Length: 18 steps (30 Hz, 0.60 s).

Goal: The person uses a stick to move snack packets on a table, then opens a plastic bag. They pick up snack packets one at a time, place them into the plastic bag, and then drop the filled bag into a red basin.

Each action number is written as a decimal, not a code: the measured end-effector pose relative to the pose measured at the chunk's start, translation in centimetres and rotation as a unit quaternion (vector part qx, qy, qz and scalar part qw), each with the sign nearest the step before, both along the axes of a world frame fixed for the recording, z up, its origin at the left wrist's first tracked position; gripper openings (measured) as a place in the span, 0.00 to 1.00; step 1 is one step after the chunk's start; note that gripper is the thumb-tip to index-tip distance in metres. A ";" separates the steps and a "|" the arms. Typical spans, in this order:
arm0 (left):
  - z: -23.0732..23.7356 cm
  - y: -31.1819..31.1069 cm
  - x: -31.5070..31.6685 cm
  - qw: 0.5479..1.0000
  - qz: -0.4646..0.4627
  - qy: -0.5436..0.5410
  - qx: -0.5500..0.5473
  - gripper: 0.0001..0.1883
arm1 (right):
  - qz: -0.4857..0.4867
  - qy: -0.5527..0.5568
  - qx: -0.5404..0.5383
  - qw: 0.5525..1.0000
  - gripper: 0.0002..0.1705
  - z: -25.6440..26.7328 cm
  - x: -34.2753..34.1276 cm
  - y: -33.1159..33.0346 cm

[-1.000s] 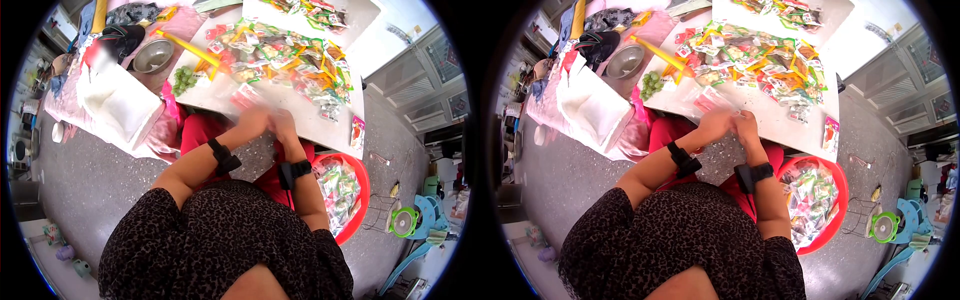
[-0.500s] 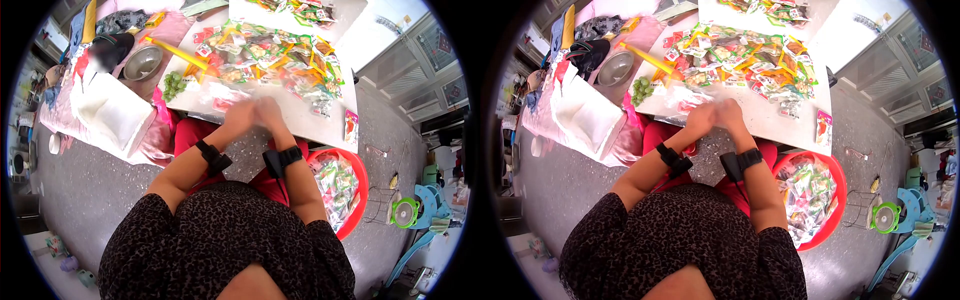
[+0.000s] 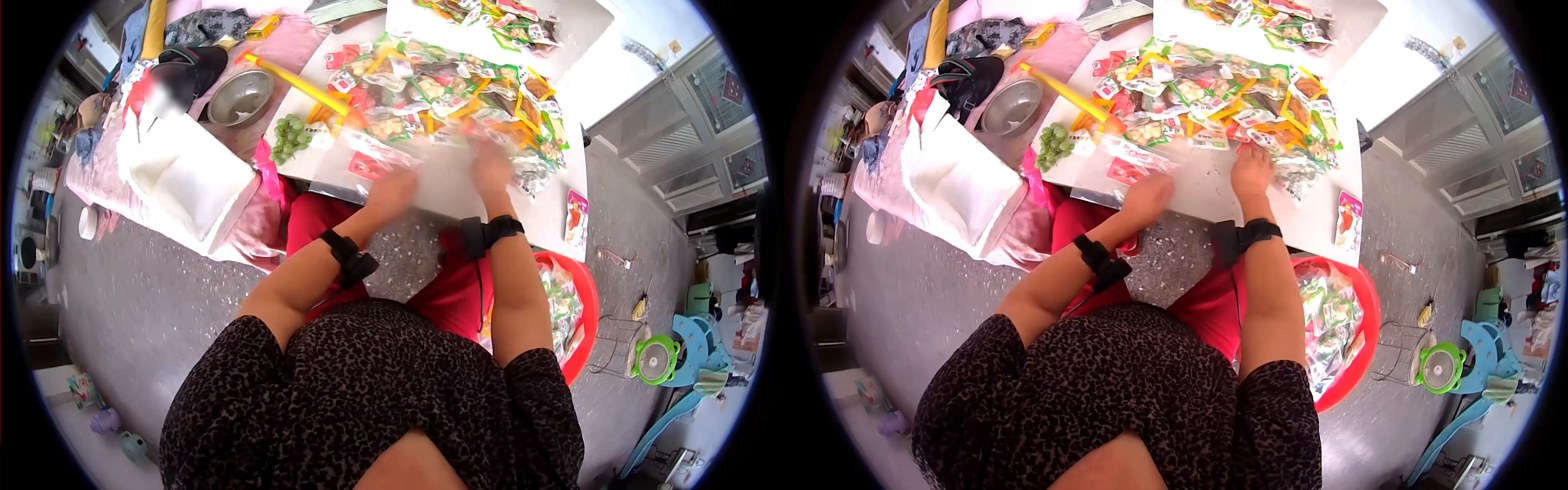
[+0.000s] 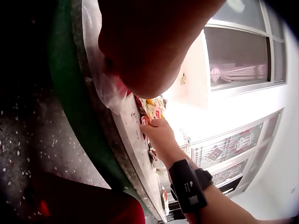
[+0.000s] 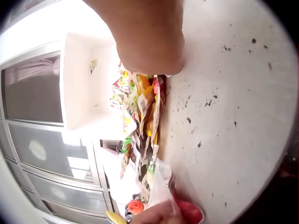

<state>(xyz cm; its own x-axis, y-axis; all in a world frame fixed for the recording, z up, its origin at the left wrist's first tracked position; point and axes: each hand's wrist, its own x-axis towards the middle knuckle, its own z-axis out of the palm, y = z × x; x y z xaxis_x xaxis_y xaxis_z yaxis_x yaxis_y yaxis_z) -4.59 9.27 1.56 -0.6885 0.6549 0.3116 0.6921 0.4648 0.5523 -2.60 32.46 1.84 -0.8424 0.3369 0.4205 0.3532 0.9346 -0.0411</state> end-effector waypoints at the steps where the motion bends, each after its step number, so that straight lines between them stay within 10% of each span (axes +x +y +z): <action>1: -0.1 -0.1 0.0 1.000 -0.003 0.000 0.004 0.11 | -0.017 0.007 0.003 1.000 0.12 0.0 -0.1 0.2; 18: 1.1 0.0 0.7 1.000 0.010 0.004 0.029 0.08 | 0.014 -0.088 -0.017 0.996 0.24 1.5 0.4 2.3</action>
<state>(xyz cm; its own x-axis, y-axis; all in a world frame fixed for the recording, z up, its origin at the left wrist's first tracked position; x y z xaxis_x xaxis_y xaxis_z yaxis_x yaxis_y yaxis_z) -3.85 9.23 2.66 -0.6981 0.6217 0.3552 0.6881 0.4454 0.5728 -2.22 34.77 3.31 -0.9112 0.3241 0.2545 0.3317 0.9433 -0.0137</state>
